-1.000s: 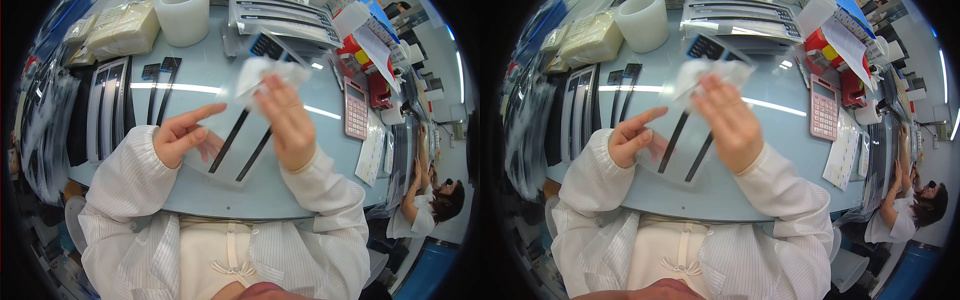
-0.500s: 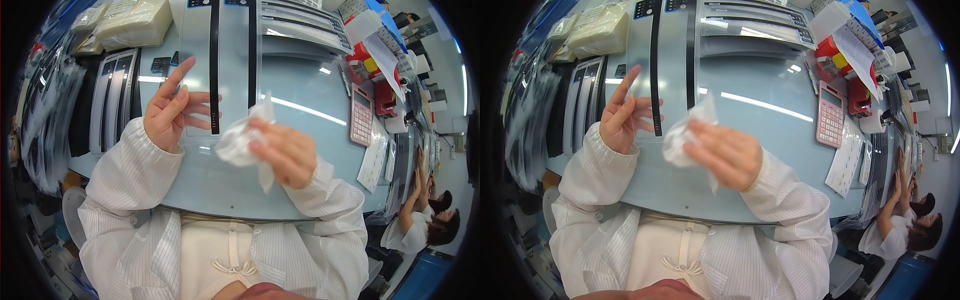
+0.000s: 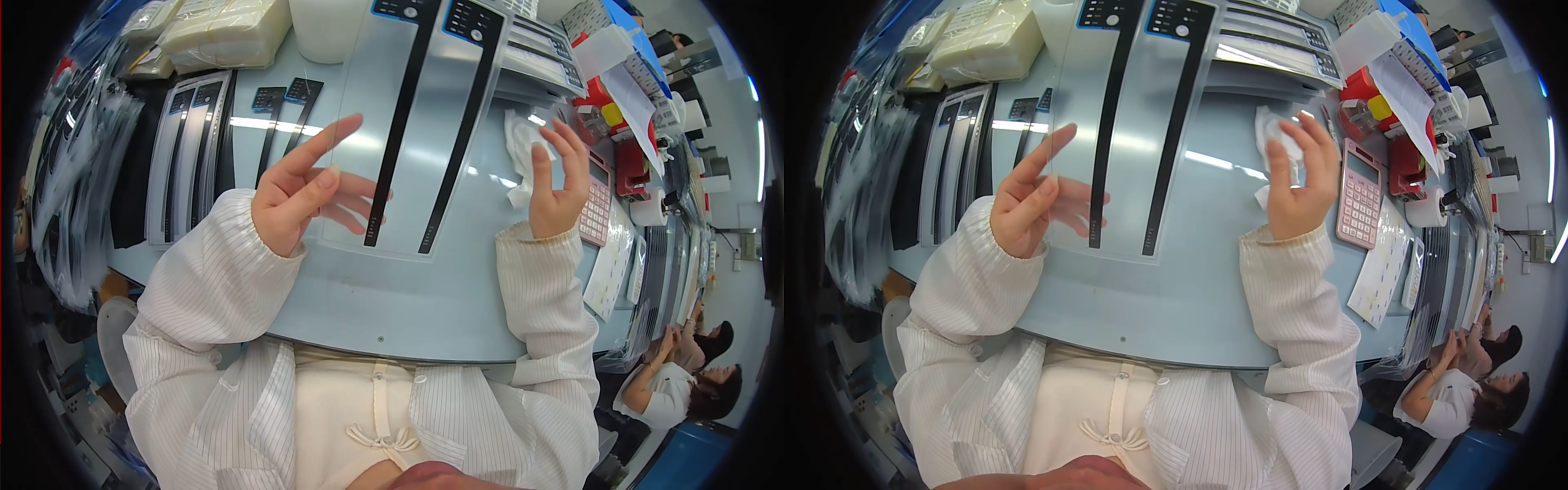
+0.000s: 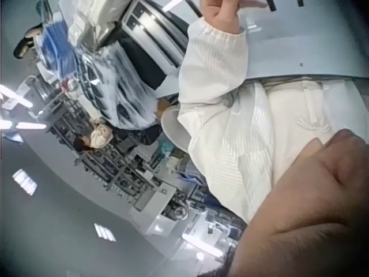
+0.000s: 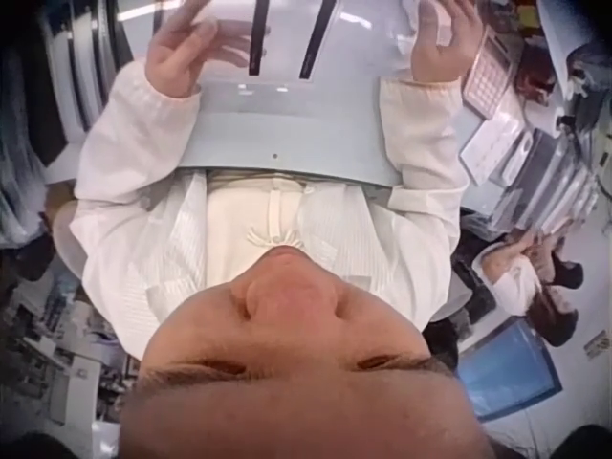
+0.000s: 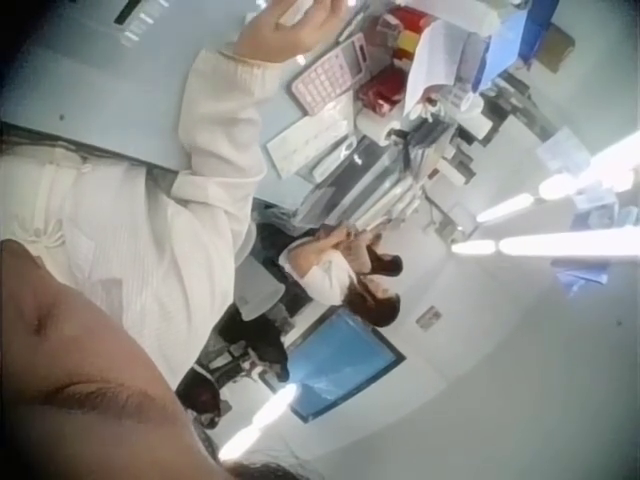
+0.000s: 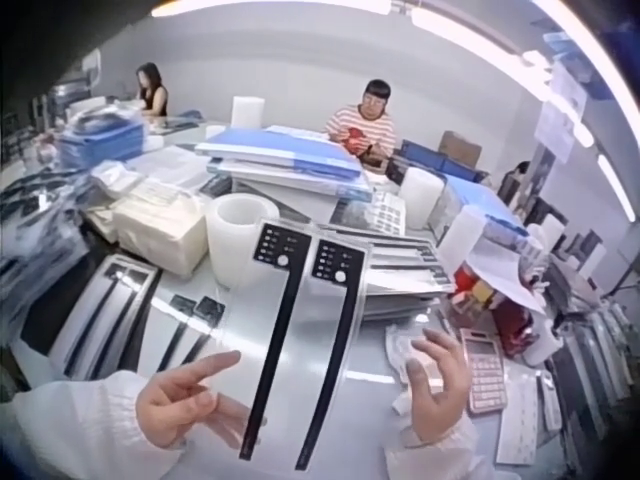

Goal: Wiping and cleaning long black industrial components with a white cloth at a workstation.

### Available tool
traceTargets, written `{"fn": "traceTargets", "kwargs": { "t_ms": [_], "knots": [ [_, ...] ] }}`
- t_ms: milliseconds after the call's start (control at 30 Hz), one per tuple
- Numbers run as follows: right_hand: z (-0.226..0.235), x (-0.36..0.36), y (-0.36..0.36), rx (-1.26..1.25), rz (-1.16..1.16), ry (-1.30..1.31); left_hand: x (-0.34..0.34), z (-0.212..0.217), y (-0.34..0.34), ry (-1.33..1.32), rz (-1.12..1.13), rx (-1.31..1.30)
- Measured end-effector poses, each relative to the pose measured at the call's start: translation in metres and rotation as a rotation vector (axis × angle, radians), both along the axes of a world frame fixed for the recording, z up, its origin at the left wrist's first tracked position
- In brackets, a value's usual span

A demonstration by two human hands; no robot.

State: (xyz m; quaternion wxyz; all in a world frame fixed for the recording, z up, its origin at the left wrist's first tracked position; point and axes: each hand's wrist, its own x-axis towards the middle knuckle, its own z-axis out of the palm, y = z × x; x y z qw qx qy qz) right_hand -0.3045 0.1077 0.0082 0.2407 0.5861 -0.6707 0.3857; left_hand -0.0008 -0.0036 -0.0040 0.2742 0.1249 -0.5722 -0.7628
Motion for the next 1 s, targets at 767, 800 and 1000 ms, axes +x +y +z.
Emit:
{"fn": "traceTargets", "kwargs": {
  "t_ms": [767,800,1000],
  "knots": [
    [0.021,0.059,0.018,0.261,0.572,-1.254,0.002,0.014,0.008,-0.328,-0.059,-0.052],
    [0.02,0.059,0.018,0.259,0.574,-1.26,0.002,0.014,0.008,-0.324,-0.056,-0.061],
    [0.017,0.049,0.019,0.356,0.689,-1.266,0.004,0.008,0.003,-0.243,-0.133,-0.079]
  ]
}}
